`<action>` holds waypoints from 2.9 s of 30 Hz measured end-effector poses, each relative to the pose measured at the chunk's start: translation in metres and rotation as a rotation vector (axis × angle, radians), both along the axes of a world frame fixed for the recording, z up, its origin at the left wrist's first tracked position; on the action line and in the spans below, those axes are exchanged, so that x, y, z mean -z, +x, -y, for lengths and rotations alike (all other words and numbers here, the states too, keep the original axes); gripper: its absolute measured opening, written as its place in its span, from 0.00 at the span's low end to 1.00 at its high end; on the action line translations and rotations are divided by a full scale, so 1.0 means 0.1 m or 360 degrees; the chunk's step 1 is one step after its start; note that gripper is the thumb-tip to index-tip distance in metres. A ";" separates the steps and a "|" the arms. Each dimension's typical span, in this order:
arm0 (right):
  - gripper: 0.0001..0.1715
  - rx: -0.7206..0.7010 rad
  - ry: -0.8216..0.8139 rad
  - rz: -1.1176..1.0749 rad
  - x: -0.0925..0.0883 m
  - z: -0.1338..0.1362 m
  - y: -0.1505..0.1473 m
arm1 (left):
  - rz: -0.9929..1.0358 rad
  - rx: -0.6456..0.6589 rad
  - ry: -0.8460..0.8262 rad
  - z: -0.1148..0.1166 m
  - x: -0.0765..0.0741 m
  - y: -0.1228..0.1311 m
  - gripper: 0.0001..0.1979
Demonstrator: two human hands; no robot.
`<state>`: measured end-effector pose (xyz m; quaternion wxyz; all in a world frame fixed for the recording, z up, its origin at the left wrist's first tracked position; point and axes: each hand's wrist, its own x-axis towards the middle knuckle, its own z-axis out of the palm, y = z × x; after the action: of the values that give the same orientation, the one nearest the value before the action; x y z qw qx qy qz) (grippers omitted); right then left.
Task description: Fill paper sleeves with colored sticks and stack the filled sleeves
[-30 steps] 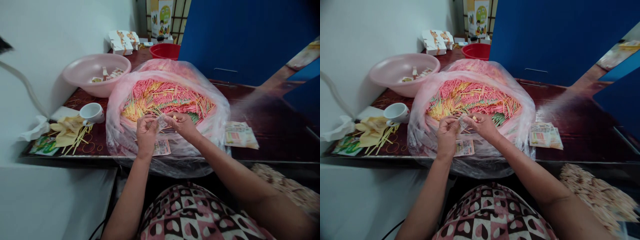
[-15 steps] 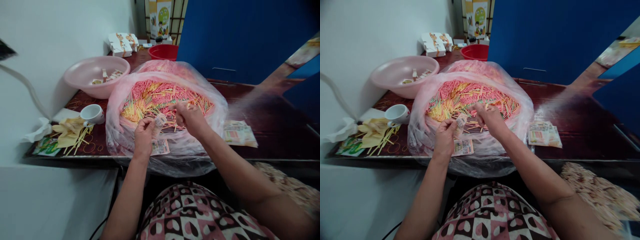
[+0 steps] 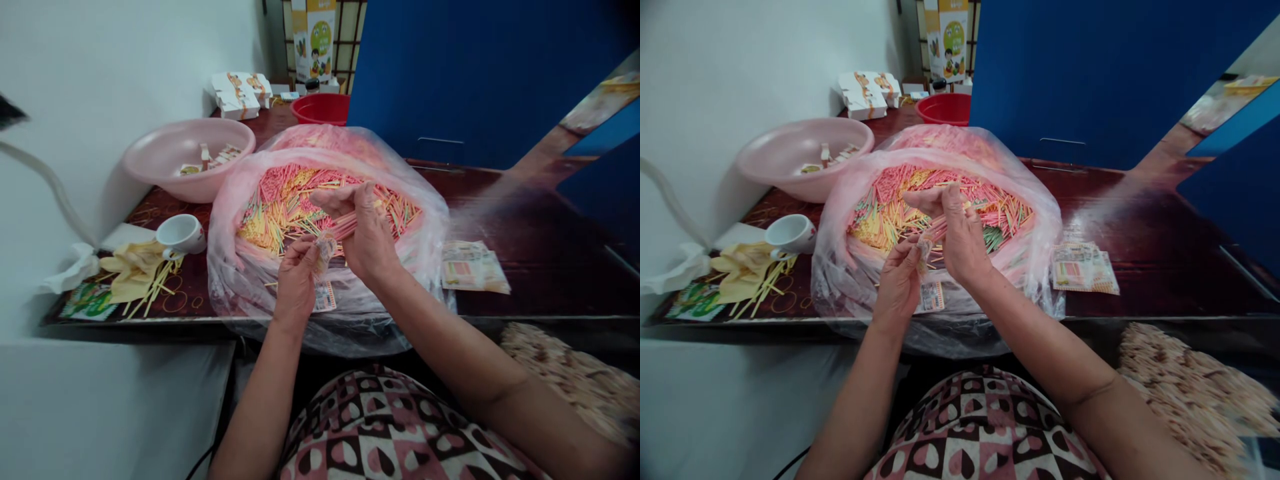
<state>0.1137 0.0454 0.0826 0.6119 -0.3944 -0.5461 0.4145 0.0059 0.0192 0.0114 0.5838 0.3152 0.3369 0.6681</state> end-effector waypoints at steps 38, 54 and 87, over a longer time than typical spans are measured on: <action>0.17 -0.0200 -0.0315 -0.0022 0.44 0.12 0.39 | -0.0420 -0.0234 0.0072 0.01 -0.08 0.24 0.20; 0.18 0.0891 -0.0278 0.0609 0.46 0.69 2.22 | -0.1304 -0.0215 0.0170 0.36 -0.17 -0.21 0.13; 0.21 -0.0378 -0.0487 0.0526 0.57 0.54 0.67 | -0.1549 -0.0033 0.0415 0.39 -0.09 -0.16 0.16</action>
<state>0.1809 -0.0088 0.0261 0.3945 -0.4778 -0.6122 0.4912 -0.0102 -0.0201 0.0205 0.3082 0.6572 0.4869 0.4859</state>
